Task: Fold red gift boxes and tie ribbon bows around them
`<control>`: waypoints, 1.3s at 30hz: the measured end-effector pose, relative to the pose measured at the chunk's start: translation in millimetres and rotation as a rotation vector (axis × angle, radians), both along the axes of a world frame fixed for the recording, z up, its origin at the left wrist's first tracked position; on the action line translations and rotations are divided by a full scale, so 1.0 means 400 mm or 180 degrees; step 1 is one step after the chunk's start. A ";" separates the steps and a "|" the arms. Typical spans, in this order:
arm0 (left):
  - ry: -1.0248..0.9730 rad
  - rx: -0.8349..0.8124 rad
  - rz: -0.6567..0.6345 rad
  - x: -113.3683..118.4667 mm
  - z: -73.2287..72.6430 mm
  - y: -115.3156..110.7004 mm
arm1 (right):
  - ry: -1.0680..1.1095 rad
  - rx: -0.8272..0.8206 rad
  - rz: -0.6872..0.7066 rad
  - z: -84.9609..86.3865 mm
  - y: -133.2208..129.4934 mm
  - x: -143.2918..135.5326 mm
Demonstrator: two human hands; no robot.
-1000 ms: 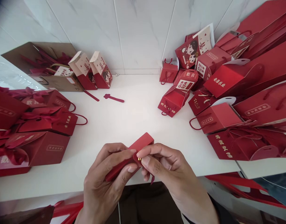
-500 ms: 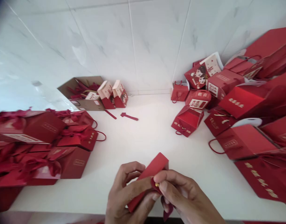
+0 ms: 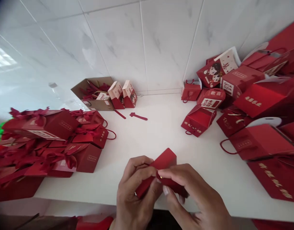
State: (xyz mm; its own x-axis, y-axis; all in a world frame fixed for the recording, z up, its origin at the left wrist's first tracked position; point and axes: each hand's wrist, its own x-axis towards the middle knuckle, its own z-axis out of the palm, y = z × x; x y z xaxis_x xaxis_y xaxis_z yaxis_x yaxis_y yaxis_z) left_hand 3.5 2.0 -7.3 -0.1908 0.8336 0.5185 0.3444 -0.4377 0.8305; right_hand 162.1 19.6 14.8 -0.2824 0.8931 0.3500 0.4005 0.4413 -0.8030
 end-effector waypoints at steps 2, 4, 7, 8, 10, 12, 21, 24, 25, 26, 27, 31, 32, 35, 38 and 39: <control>0.0099 0.0114 0.0056 -0.005 0.004 0.001 | -0.0344 0.0551 0.0246 0.011 0.010 0.004; 0.0225 0.0243 0.0171 -0.006 0.003 0.000 | -0.0571 0.0826 0.0345 0.018 0.016 0.007; 0.0458 0.0416 0.0308 -0.004 0.000 -0.001 | -0.0724 0.0942 0.0318 0.023 0.021 0.010; 0.0532 0.0486 0.0353 -0.003 0.000 0.000 | -0.0736 0.0963 0.0307 0.023 0.023 0.010; 0.0685 0.0595 0.0439 -0.002 0.001 0.003 | -0.0715 0.0996 0.0271 0.023 0.028 0.009; 0.0784 0.0644 0.0519 -0.002 0.004 0.009 | -0.0672 0.0996 0.0274 0.024 0.035 0.007; 0.0649 0.0493 0.0361 -0.010 -0.006 0.008 | -0.0752 0.1018 0.0371 0.053 0.056 0.009; 0.0545 0.0468 0.0233 -0.010 -0.014 0.000 | -0.0814 0.1063 0.0363 0.071 0.070 0.012; 0.0505 0.0453 0.0214 -0.009 -0.016 -0.001 | -0.0861 0.1064 0.0385 0.077 0.075 0.013; 0.0469 0.0449 0.0201 -0.009 -0.018 -0.002 | -0.0907 0.1070 0.0420 0.082 0.079 0.014; 0.0435 0.0436 0.0194 -0.008 -0.019 -0.002 | -0.0958 0.1058 0.0467 0.086 0.084 0.015; 0.0375 0.0449 0.0147 -0.008 -0.022 -0.003 | -0.1162 0.0980 0.0721 0.099 0.095 0.018; 0.0354 0.0454 0.0138 -0.008 -0.023 -0.004 | -0.1202 0.0959 0.0781 0.102 0.097 0.018; 0.0315 0.0410 0.0142 -0.008 -0.026 -0.009 | -0.1306 0.0902 0.0864 0.108 0.099 0.018; 0.0303 0.0360 0.0110 -0.005 -0.031 -0.012 | -0.1400 0.0924 0.0883 0.111 0.101 0.020; 0.0280 0.0382 0.0090 -0.003 -0.033 -0.012 | -0.1421 0.0950 0.0897 0.112 0.101 0.021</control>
State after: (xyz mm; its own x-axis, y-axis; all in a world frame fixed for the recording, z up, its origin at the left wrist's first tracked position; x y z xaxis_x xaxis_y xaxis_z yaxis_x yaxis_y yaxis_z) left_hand 2.2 -2.8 -20.6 -0.1626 0.7594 0.6299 0.4273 -0.5213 0.7387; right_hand 170.5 60.0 59.5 -0.6712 0.6440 0.3670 0.5051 0.7598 -0.4094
